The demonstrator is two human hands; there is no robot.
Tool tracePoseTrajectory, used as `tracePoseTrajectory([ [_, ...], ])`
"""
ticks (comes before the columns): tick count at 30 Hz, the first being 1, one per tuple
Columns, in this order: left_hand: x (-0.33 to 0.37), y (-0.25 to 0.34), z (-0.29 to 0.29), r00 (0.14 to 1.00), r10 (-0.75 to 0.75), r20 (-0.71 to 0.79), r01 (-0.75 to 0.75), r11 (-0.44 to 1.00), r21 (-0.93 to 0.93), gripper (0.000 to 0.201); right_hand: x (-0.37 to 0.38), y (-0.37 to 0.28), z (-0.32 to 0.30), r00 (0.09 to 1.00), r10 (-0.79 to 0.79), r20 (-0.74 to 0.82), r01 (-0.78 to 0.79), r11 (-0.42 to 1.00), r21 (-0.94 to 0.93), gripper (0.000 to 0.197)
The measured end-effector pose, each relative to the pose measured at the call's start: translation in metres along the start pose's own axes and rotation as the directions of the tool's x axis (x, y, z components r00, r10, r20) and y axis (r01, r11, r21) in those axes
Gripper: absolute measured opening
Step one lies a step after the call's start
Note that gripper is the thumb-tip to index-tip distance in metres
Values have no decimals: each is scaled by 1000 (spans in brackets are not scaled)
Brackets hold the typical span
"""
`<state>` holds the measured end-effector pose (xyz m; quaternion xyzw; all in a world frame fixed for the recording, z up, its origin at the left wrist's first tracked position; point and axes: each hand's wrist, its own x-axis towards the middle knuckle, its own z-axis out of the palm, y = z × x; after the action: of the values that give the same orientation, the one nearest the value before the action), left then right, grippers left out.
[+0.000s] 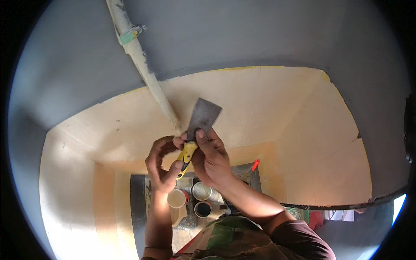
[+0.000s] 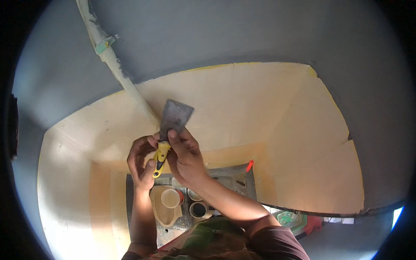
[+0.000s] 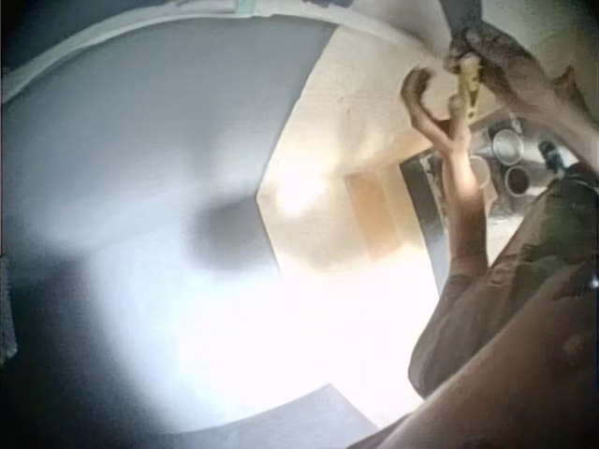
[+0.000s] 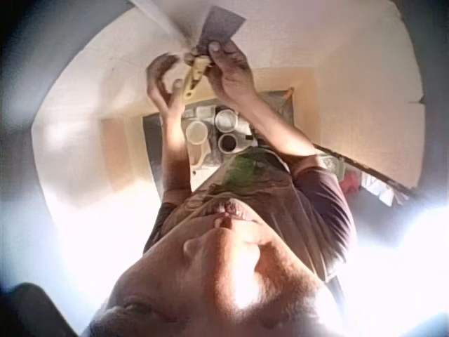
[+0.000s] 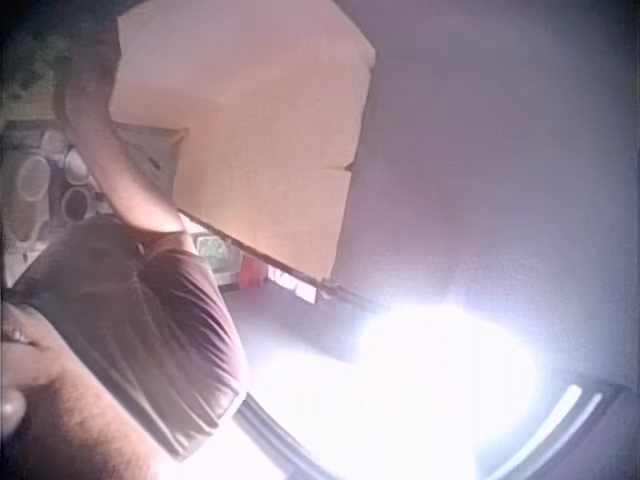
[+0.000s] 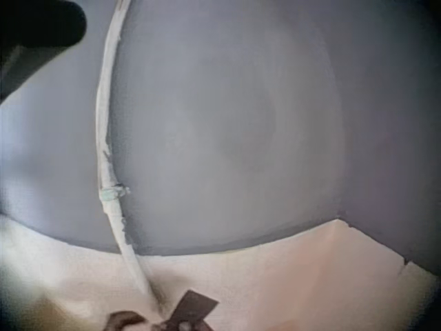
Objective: The person uses a metal scraper to remove old paint or material from the top edge of a tiled wall and the adjacent ceiling corner.
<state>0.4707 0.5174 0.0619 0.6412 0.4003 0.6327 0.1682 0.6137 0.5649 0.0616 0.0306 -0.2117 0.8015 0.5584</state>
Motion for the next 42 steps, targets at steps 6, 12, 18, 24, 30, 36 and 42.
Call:
tracePoseTrajectory([
  [6, 28, 76, -22, 875, -483, 22, 475, 868, 145, 18, 31, 7, 29, 994, -15, 112, 7, 997, 79, 28],
  [12, 65, 97, -24, 979, -99, -179, 196, 698, 689, 15, 61, 12, 55, 991, -11, 136, -12, 986, 166, 34],
  [18, 88, 84, -11, 983, 79, -165, 92, 568, 818, 11, 87, 20, 50, 987, -73, 146, 40, 976, 215, 34],
  [24, 97, 82, -12, 980, 40, -194, 145, 524, 839, 21, 90, 17, 59, 999, -46, 25, 40, 979, 200, 33],
  [30, 99, 91, -4, 973, 38, -229, 173, 542, 823, 20, 88, 14, 61, 996, -79, 30, 72, 979, 190, 36],
  [36, 94, 100, -4, 979, 92, -184, 126, 437, 891, 19, 84, 19, 61, 999, 43, 10, -44, 964, 261, 37],
  [42, 104, 102, 23, 983, 86, -162, 98, 497, 862, 22, 86, -11, 56, 994, -87, 66, 65, 959, 277, 38],
])
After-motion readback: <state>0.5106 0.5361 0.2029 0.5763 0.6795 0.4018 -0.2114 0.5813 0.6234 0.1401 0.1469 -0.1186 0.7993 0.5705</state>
